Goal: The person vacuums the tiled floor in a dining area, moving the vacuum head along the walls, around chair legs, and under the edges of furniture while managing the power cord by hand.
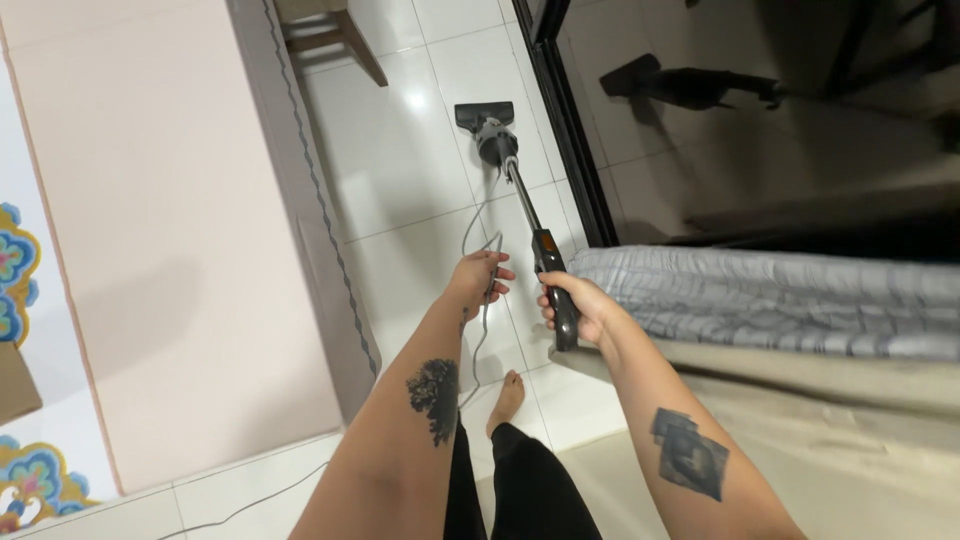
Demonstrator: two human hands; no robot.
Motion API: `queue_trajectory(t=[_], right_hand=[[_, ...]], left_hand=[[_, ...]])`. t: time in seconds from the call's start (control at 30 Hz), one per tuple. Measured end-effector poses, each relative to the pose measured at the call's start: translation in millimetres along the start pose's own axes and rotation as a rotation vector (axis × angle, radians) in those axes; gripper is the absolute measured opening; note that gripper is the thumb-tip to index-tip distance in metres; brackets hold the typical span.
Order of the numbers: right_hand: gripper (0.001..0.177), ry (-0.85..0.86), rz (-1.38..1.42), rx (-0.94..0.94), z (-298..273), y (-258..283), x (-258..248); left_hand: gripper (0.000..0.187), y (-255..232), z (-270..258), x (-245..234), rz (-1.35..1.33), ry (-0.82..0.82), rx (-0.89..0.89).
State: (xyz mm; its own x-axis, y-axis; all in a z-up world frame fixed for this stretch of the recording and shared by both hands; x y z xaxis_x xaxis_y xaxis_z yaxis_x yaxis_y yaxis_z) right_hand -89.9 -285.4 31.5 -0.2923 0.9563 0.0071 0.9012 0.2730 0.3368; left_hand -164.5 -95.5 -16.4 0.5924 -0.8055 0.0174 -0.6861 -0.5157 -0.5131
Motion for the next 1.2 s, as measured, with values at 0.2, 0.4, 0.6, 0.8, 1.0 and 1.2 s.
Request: queue_trajectory(t=[0.2, 0.4, 0.6, 0.8, 1.0, 1.2], right_hand=[[0.027, -0.235, -0.028, -0.126, -11, -67, -11], [0.029, -0.280, 0.152, -0.089, -80, -162, 12], [0.030, -0.409, 0.371, 0.060, -196, -315, 104], [0.026, -0.330, 0.574, 0.234, -283, -367, 151], [0.018, -0.299, 0.423, 0.243, -317, -400, 126], [0.022, -0.297, 0.327, 0.178, -238, -371, 94]], left_hand=[[0.030, 26, -42, -29, 0.061, 0.012, 0.044], [0.027, 63, -44, -65, 0.089, 0.115, 0.046], [0.024, 119, -80, -127, 0.074, 0.263, 0.043], [0.026, 155, -89, -171, 0.153, 0.080, -0.051], [0.027, 165, -100, -164, 0.102, 0.058, -0.054], [0.025, 150, -88, -148, 0.073, 0.042, -0.035]])
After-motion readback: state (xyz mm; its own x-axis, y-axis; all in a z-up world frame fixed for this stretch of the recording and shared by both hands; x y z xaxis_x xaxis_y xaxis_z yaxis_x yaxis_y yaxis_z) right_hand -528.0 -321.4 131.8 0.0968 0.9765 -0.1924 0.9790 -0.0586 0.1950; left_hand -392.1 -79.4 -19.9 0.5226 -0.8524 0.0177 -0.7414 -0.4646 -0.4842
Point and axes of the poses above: each hand's wrist, its own z-axis towards the middle knuckle, its own x-axis out of the palm, y = z × x, the point moved 1 cm from there along z, towards the middle knuckle, and after that the axes turned 14 degrees about -y, right-handed, at the moved point
